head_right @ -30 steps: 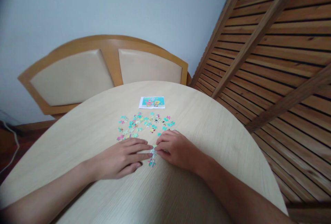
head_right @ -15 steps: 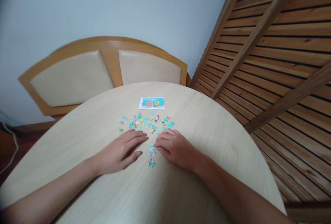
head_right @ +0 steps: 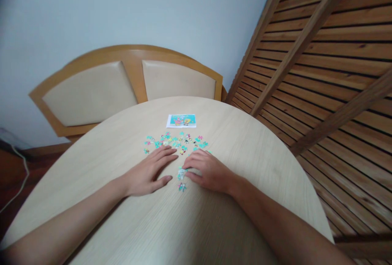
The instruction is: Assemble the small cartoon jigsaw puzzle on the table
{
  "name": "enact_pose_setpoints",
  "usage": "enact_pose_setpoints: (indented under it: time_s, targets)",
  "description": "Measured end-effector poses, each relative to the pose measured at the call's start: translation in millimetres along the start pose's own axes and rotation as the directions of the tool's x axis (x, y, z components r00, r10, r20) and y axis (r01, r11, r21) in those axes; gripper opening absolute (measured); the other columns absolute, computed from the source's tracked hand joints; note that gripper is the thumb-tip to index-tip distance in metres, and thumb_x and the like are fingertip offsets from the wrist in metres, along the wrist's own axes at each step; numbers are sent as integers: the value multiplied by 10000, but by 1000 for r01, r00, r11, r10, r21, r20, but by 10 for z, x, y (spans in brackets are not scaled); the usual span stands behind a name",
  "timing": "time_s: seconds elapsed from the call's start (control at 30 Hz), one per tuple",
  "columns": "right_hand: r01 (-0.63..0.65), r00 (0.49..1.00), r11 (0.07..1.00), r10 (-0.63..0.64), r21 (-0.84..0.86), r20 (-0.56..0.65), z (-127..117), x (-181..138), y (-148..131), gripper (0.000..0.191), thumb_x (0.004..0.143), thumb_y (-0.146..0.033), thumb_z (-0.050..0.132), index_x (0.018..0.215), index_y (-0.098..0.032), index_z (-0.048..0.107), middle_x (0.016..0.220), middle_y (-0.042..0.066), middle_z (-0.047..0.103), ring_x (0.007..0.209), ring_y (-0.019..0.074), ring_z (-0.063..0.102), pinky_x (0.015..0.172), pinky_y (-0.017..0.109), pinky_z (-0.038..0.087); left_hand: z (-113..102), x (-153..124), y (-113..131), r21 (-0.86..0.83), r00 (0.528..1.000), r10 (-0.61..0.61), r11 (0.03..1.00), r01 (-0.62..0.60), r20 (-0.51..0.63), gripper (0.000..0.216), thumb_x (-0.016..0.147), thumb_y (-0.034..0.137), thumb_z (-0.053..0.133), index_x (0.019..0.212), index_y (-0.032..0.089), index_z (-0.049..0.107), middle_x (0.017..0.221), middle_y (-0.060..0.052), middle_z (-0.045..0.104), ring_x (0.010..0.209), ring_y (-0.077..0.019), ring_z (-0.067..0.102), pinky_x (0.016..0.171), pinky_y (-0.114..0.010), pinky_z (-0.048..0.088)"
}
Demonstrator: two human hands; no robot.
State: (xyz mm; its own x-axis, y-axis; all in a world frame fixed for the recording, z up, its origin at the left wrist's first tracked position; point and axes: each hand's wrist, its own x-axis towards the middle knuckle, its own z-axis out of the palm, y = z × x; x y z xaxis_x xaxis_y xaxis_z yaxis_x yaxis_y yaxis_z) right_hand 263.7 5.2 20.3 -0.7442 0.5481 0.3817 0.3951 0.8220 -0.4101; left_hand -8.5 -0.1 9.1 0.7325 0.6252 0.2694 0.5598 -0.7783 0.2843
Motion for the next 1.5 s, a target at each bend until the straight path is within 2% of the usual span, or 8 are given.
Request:
enact_pose_setpoints:
  time_s: [0.3, 0.4, 0.5, 0.63, 0.73, 1.03, 1.3, 1.5]
  targets:
    - [-56, 994, 998, 59, -36, 88, -17, 8, -163, 352, 737, -469, 859, 885, -208, 675, 980, 49, 665, 1013, 247, 591, 912, 409, 448, -14, 26, -20, 22, 999, -35, 999, 34, 29, 631, 931, 398, 617, 1489, 160, 445, 1588, -163, 408, 1518, -357, 267, 1212, -610, 263]
    - [-46, 994, 998, 49, -35, 93, 4, 7, -176, 273, 769, -414, 843, 875, -214, 691, 996, 46, 657, 1032, 238, 587, 935, 408, 442, -10, 34, -31, 23, 999, -30, 999, 29, 15, 596, 943, 372, 597, 1483, 172, 442, 1573, -157, 431, 1504, -356, 298, 1201, -618, 270]
    - [-5, 996, 1000, 7, -24, 88, 10, 3, -169, 163, 814, -337, 802, 886, -222, 710, 1007, 46, 662, 1040, 229, 587, 956, 408, 439, 8, 60, -74, 42, 991, -86, 995, 91, -107, 510, 939, 310, 560, 1418, 153, 482, 1458, -165, 550, 1392, -334, 459, 1159, -580, 355]
    - [23, 994, 1000, -23, 1, 104, -12, -13, -157, 106, 850, -291, 762, 924, -222, 729, 1015, 51, 664, 1028, 219, 591, 967, 399, 443, 30, 96, -169, 106, 890, -330, 920, 378, -314, 335, 898, 237, 522, 1217, 155, 585, 1162, -136, 692, 1117, -314, 626, 1012, -530, 485]
    - [32, 994, 999, -33, 13, 108, -29, -23, -125, 157, 850, -310, 768, 968, -214, 728, 1029, 58, 667, 1035, 221, 591, 975, 398, 442, 38, 95, -227, 125, 834, -412, 866, 483, -368, 308, 882, 221, 516, 1171, 154, 602, 1095, -136, 700, 1082, -324, 633, 980, -520, 493]
    - [-112, 994, 991, 111, -79, -26, -6, 3, 30, 206, 974, -310, 624, 1145, -200, 655, 1160, 89, 689, 1133, 256, 588, 1001, 438, 429, 42, 49, -292, 90, 823, -453, 856, 509, -344, 342, 874, 240, 503, 1185, 142, 608, 1176, -144, 679, 1133, -316, 599, 1032, -484, 466]
    - [-143, 990, 985, 142, -100, -20, 54, 29, 14, 288, 961, -325, 634, 1222, -202, 636, 1273, 112, 669, 1233, 285, 558, 1049, 482, 413, 63, 13, -401, 65, 799, -475, 844, 532, -369, 368, 880, 228, 502, 1214, 122, 615, 1183, -156, 688, 1137, -307, 611, 1034, -483, 483]
    - [-123, 992, 987, 120, -107, -35, 61, 29, 61, 288, 979, -332, 604, 1239, -214, 634, 1280, 114, 667, 1249, 278, 545, 1064, 490, 403, 90, 14, -372, 99, 865, -379, 897, 431, -328, 374, 954, 254, 492, 1292, 164, 625, 1369, -129, 618, 1298, -291, 520, 1147, -505, 389]
